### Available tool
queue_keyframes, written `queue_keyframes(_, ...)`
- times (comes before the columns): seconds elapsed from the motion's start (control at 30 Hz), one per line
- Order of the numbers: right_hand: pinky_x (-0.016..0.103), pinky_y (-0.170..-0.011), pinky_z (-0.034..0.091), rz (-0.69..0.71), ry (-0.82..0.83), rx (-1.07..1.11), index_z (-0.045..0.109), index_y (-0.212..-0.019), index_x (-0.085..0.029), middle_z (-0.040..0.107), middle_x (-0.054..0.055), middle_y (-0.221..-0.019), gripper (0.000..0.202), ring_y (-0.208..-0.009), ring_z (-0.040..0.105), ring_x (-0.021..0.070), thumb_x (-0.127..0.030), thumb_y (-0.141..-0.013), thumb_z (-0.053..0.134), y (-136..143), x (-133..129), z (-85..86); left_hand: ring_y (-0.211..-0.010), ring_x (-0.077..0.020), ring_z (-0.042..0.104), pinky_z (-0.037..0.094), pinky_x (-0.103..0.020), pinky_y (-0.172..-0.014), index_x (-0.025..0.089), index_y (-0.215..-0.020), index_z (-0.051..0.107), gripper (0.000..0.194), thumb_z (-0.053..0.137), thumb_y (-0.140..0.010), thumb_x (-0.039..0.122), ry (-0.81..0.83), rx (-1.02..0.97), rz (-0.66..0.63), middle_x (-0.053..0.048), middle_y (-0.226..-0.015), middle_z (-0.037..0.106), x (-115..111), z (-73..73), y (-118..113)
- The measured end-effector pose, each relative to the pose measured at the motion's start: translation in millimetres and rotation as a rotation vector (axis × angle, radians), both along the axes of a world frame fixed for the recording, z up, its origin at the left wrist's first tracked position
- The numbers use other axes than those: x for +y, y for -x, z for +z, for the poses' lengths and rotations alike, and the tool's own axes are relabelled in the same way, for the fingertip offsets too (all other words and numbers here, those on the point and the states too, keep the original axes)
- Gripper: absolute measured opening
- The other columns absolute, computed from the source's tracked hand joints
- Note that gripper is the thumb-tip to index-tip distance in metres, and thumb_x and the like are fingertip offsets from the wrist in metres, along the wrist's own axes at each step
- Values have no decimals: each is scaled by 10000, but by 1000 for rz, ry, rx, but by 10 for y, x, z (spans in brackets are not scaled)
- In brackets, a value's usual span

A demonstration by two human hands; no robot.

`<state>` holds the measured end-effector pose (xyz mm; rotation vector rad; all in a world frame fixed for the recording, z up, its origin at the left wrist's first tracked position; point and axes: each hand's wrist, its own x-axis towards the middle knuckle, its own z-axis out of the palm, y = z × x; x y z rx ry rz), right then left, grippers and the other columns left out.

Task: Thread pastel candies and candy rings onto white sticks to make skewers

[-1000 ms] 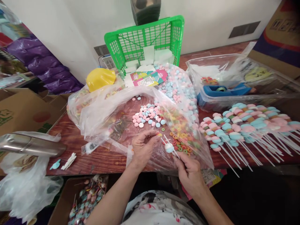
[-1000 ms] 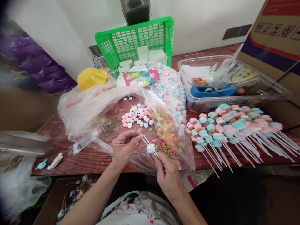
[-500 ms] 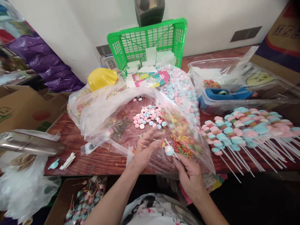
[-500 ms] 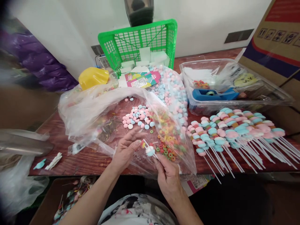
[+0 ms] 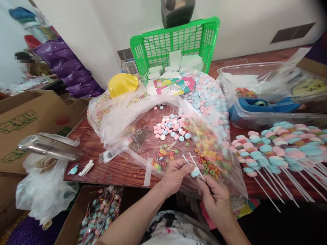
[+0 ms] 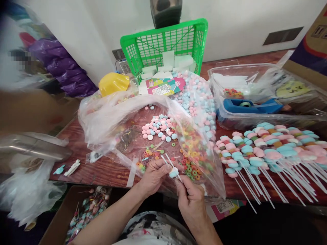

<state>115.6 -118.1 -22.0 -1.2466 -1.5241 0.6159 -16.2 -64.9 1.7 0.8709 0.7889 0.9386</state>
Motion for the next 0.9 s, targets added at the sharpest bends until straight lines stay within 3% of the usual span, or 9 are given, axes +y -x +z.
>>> queue_keyframes(0.1,192,-459,368,-18,46,60,614,-740,-184,472,-53,-513,195,-443,441,85,-241,-897,513,-3,11,-15,-701,-181,660,510,-289,-697,141,-843,766,344,711,-741,465,-75,120,-124,-85,-775,732,129,88,65)
queue_keyframes(0.2,195,-461,357,-126,112,196,587,-683,-181,464,-47,-516,237,-455,427,85,-284,-891,539,-69,37,-4,-739,-210,667,527,-323,-689,143,-900,755,403,629,-793,511,-281,285,-221,-109,-840,731,557,230,198)
queue_keyframes(0.3,191,-433,328,-241,181,382,566,-669,-178,454,-45,-524,258,-457,399,82,-335,-874,572,-162,66,26,-810,-208,652,503,-349,-760,166,-973,728,247,578,-846,316,-699,692,-62,-106,-932,723,1129,272,343)
queue_keyframes(0.37,187,-425,326,-261,191,428,566,-676,-178,454,-45,-532,252,-461,395,81,-343,-865,584,-201,76,33,-855,-218,622,458,-382,-848,167,-849,734,153,599,-777,174,-1068,1043,-211,-91,-889,717,1425,214,415)
queue_keyframes(0.43,185,-437,351,-242,155,363,581,-675,-178,467,-43,-531,237,-462,415,82,-319,-865,580,-209,76,20,-846,-206,595,435,-366,-856,166,-791,721,183,551,-766,104,-1254,1183,-383,-79,-837,706,1578,123,470)
queue_keyframes(0.5,185,-462,391,-215,90,251,622,-721,-178,505,-40,-542,185,-471,461,88,-279,-867,570,-197,69,-3,-836,-194,578,427,-346,-841,165,-784,704,208,511,-787,90,-1342,1223,-441,-76,-831,701,1598,43,521)
queue_keyframes(0.57,183,-478,416,-195,33,171,651,-796,-179,533,-43,-550,131,-474,491,90,-242,-869,562,-184,58,-16,-807,-182,576,428,-334,-814,166,-792,683,196,495,-818,115,-1394,1223,-389,-70,-819,698,1539,0,568)
queue_keyframes(0.77,175,-484,433,-216,-71,89,661,-865,-171,543,-53,-541,103,-459,509,83,-190,-869,559,-188,35,17,-698,-148,582,441,-276,-674,168,-805,629,116,528,-850,203,-1313,1064,51,-48,-744,665,1374,-30,474)
queue_keyframes(0.9,174,-495,444,-237,-121,57,657,-885,-169,562,-50,-555,94,-467,522,84,-178,-864,566,-193,37,25,-734,-180,571,446,-294,-675,172,-719,592,153,482,-794,96,-1428,1178,-102,-71,-738,628,1382,-106,298)
